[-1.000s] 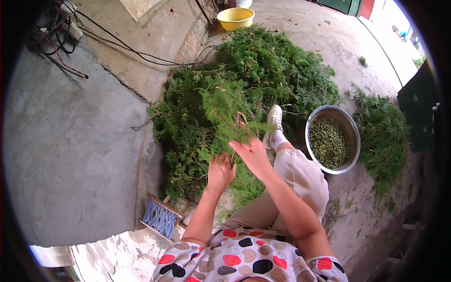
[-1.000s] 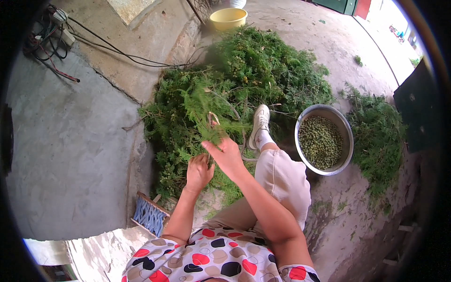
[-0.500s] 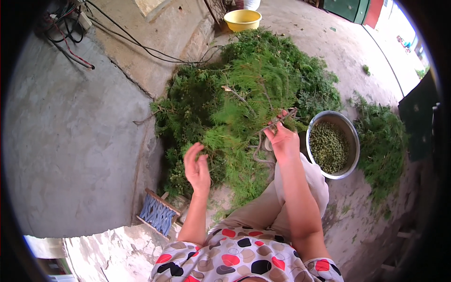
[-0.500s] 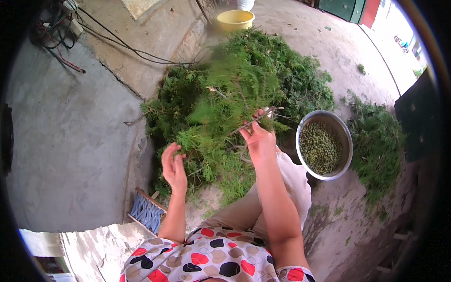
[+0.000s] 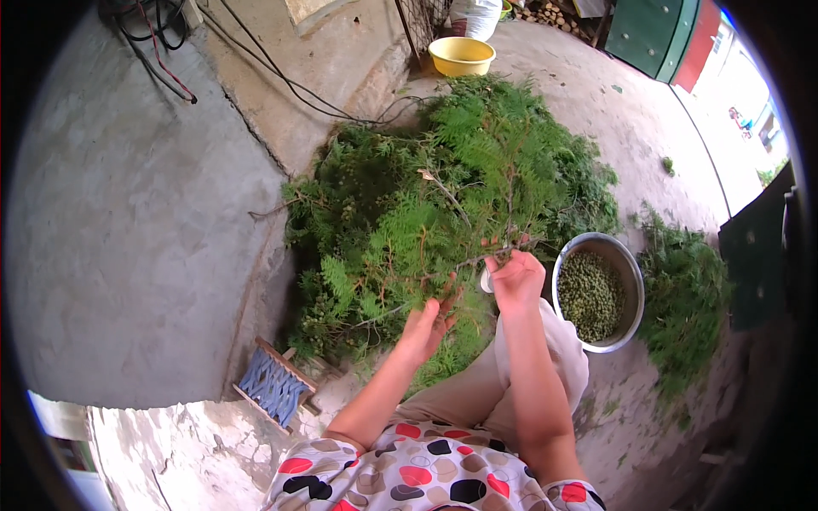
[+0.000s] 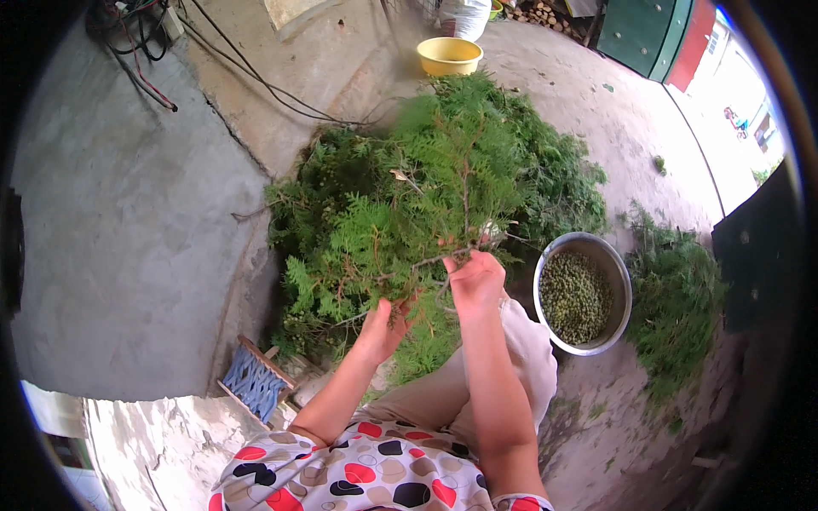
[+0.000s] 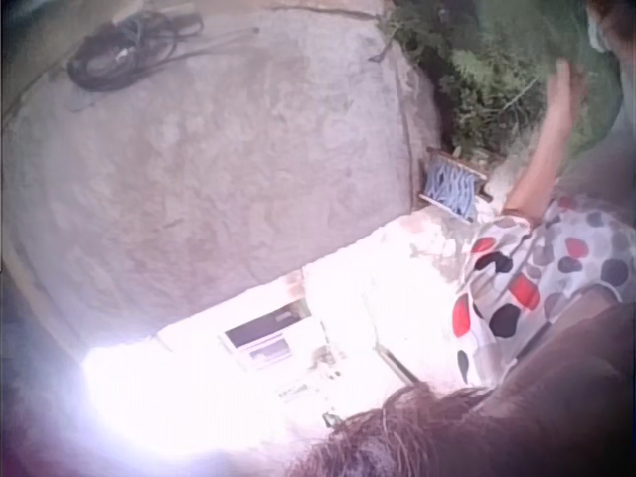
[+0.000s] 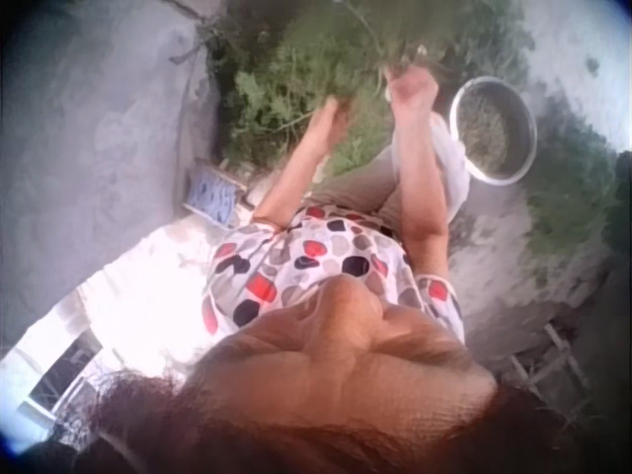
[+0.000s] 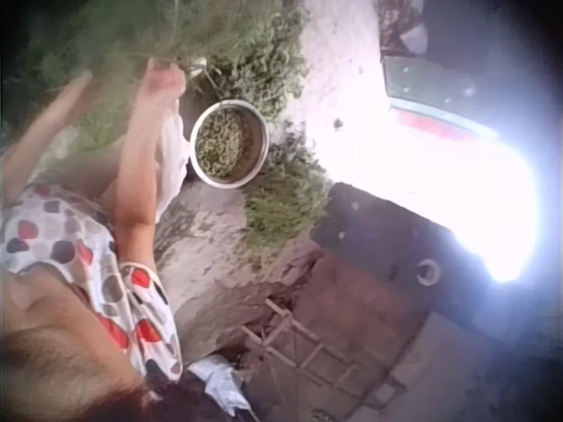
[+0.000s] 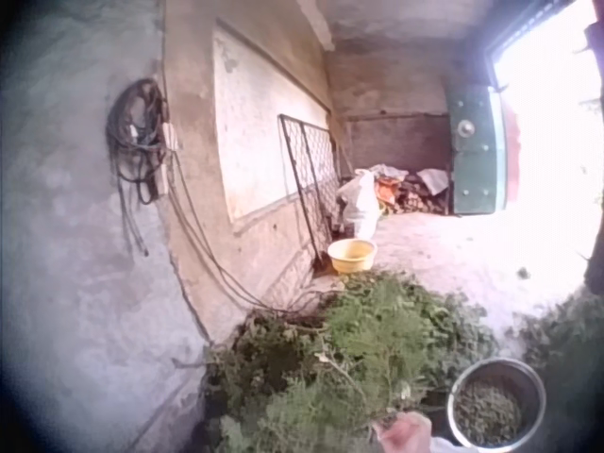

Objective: The person picks small green leaves or berries from conifer-like branches by hand and places them into a metal bowl.

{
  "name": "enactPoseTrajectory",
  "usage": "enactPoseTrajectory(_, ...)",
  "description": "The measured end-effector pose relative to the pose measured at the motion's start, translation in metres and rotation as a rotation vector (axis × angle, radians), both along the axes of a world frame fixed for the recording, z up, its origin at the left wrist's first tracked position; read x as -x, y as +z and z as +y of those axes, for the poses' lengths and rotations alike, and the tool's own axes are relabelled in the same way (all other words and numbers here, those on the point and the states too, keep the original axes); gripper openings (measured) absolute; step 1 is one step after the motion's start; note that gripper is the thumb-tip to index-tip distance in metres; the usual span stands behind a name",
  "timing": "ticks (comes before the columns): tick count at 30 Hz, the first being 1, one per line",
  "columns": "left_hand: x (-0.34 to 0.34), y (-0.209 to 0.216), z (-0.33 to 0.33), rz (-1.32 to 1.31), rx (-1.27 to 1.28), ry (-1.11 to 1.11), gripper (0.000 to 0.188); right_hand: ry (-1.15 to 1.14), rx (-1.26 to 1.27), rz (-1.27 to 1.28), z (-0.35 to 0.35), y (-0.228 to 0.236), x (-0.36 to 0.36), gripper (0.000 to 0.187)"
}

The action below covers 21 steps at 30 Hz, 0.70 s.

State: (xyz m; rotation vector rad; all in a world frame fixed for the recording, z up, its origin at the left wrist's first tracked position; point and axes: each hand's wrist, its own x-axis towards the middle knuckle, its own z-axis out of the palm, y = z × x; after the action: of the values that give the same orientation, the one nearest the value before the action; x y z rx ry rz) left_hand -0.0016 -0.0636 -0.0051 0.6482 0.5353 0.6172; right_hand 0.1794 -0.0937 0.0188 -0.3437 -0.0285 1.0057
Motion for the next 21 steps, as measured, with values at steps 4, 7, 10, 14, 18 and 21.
enactPoseTrajectory(4, -0.017, 0.040, 0.021, 0.048, 0.325, 0.190, 0.053, -0.012, 0.113, 0.030, 0.003, 0.000, 0.011, 0.034)
enactPoseTrajectory(7, -0.010, 0.018, 0.040, -0.124, 0.202, 0.141, 0.049, 0.111, 0.089, 0.062, 0.008, -0.008, 0.015, 0.041)
enactPoseTrajectory(10, -0.005, 0.004, 0.046, -0.211, 0.174, 0.110, 0.047, 0.101, 0.170, 0.047, 0.009, -0.013, 0.018, 0.040)
enactPoseTrajectory(14, 0.006, -0.008, 0.051, -0.248, 0.009, 0.029, 0.053, 0.137, 0.166, 0.048, 0.007, -0.018, 0.013, 0.037)
enactPoseTrajectory(18, 0.014, -0.027, 0.061, -0.119, 0.044, 0.024, 0.063, 0.105, 0.169, 0.055, 0.010, -0.009, 0.022, 0.035)
enactPoseTrajectory(21, 0.019, -0.038, 0.052, 0.058, 0.035, -0.082, 0.071, 0.043, 0.152, 0.057, 0.010, -0.007, 0.018, 0.033)
